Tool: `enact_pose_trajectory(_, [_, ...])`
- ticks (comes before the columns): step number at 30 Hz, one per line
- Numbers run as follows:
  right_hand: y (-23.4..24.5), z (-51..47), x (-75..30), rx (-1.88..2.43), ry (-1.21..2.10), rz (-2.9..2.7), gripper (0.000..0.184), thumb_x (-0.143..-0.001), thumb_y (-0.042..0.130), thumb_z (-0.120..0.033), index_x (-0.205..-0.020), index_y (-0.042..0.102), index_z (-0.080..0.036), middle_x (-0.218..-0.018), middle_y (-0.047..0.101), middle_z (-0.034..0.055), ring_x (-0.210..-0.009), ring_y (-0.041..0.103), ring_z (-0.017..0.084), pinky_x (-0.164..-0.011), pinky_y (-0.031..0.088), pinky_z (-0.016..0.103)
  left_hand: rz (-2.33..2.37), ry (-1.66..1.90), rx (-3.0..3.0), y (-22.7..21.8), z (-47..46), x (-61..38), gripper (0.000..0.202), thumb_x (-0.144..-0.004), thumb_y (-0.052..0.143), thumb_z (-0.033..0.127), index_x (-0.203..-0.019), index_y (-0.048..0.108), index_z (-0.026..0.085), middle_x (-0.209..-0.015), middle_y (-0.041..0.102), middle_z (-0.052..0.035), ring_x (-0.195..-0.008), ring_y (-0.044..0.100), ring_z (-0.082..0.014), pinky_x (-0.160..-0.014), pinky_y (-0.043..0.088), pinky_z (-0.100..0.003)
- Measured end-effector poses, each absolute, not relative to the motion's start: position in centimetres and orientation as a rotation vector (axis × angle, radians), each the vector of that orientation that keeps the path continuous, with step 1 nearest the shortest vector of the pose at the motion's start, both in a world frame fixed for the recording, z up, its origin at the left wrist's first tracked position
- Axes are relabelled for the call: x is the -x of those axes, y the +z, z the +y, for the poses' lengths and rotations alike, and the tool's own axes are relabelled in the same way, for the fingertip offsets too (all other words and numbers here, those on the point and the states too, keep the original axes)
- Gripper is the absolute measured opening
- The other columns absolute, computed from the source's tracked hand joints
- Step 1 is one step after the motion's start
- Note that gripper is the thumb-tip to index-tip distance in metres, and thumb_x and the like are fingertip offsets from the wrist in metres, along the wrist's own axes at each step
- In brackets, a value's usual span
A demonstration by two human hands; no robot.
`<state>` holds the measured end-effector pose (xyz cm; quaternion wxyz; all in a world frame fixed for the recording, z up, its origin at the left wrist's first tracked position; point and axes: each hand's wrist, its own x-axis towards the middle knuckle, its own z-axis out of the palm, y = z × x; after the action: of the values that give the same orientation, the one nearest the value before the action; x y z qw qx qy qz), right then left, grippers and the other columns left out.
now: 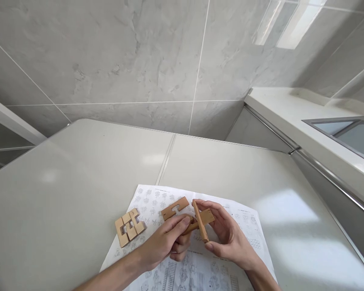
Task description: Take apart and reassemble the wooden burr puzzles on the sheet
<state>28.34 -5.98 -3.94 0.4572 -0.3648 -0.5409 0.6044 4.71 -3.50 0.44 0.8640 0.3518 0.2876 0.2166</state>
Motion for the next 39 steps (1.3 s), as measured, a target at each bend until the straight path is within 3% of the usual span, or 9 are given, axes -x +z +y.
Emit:
enact_pose_trajectory(9, [-3.4,-5.9,-28.2,0.868,1.491,-1.328,0.075,-0.084,0.091,-0.058,-0.151,0.061,-0.038,-0.164,0.057,0.0120,-0.152,0.050,0.042,-0.120,0.047,0.058,0.626,0.476,-0.776,0.7,-3.7,-4.8,0.052,-0.097,0.071,0.070,-0.091,0.051,0.022,-0.067,0.028,0.0120,-0.053,0.019,-0.0075,-0.052,0.020,-0.026])
enact_pose_trajectory(12, [-3.6,-5.8,-28.4,0.866,1.454,-1.232,0.074,-0.085,0.081,-0.072,-0.149,0.064,-0.037,-0.161,0.059,0.0118,-0.153,0.048,0.044,-0.119,0.048,0.057,0.660,0.535,-0.836,1.1,-3.6,-4.7,0.051,-0.099,0.068,0.070,-0.103,0.057,0.021,-0.068,0.028,0.0119,-0.054,0.019,-0.0085,-0.052,0.020,-0.026])
enact_pose_trajectory(14, [-3.9,-5.8,-28.6,0.903,1.401,-1.117,0.063,-0.092,0.071,-0.075,-0.142,0.069,-0.036,-0.156,0.063,0.0115,-0.149,0.051,0.043,-0.117,0.049,0.057,0.679,0.590,-0.902,1.3,-3.6,-4.6,0.051,-0.100,0.067,0.070,-0.109,0.059,0.020,-0.068,0.029,0.0115,-0.055,0.020,-0.0091,-0.052,0.021,-0.027])
enact_pose_trajectory(19, [-4.1,-5.9,-28.8,1.229,1.184,-1.054,0.029,-0.104,0.067,-0.055,-0.117,0.077,-0.030,-0.125,0.075,0.0102,-0.119,0.068,0.034,-0.096,0.058,0.044,0.738,0.724,-1.045,2.2,-3.0,-3.9,0.044,-0.107,0.060,0.063,-0.105,0.060,0.020,-0.068,0.033,0.0098,-0.055,0.022,-0.0093,-0.052,0.023,-0.026])
enact_pose_trajectory(25, [-2.9,-5.6,-27.2,1.459,0.862,-1.587,0.023,-0.107,0.061,-0.046,-0.115,0.072,-0.026,-0.116,0.077,0.0095,-0.099,0.073,0.028,-0.091,0.060,0.042,0.878,0.932,-1.197,2.7,-1.4,-2.2,0.045,-0.103,0.064,0.064,-0.093,0.061,0.020,-0.065,0.032,0.0097,-0.054,0.025,-0.0089,-0.049,0.023,-0.023])
enact_pose_trajectory(30, [-2.2,-4.4,-25.1,1.300,0.593,-2.048,0.035,-0.108,0.060,-0.028,-0.142,0.061,-0.033,-0.146,0.067,0.0098,-0.133,0.063,0.033,-0.108,0.057,0.053,0.911,1.034,-1.162,2.6,-0.3,-1.5,0.043,-0.101,0.068,0.063,-0.092,0.062,0.021,-0.060,0.035,0.0105,-0.049,0.027,-0.0078,-0.047,0.024,-0.023])
enact_pose_trajectory(33, [-2.1,-3.5,-24.0,1.199,0.578,-2.164,0.043,-0.108,0.059,-0.020,-0.149,0.056,-0.033,-0.150,0.065,0.0103,-0.142,0.056,0.034,-0.115,0.052,0.056,0.904,1.055,-1.160,2.5,-0.1,-1.4,0.044,-0.099,0.070,0.063,-0.092,0.063,0.020,-0.058,0.039,0.0101,-0.049,0.032,-0.0078,-0.049,0.028,-0.022])
enact_pose_trajectory(36, [-2.3,-2.7,-23.4,1.171,0.606,-2.180,0.038,-0.106,0.061,-0.018,-0.142,0.059,-0.031,-0.141,0.069,0.0105,-0.138,0.056,0.035,-0.112,0.053,0.056,0.898,1.060,-1.162,2.2,0.1,-1.3,0.046,-0.098,0.071,0.064,-0.091,0.063,0.020,-0.058,0.039,0.0100,-0.049,0.033,-0.0078,-0.049,0.028,-0.022])
enact_pose_trajectory(39, [-2.5,-2.2,-23.1,1.189,0.623,-2.154,0.019,-0.105,0.064,-0.020,-0.123,0.066,-0.029,-0.123,0.074,0.0091,-0.121,0.063,0.034,-0.101,0.057,0.053,0.889,1.052,-1.169,2.1,0.1,-1.3,0.048,-0.097,0.071,0.066,-0.089,0.062,0.020,-0.058,0.039,0.0100,-0.050,0.032,-0.0081,-0.049,0.027,-0.022])
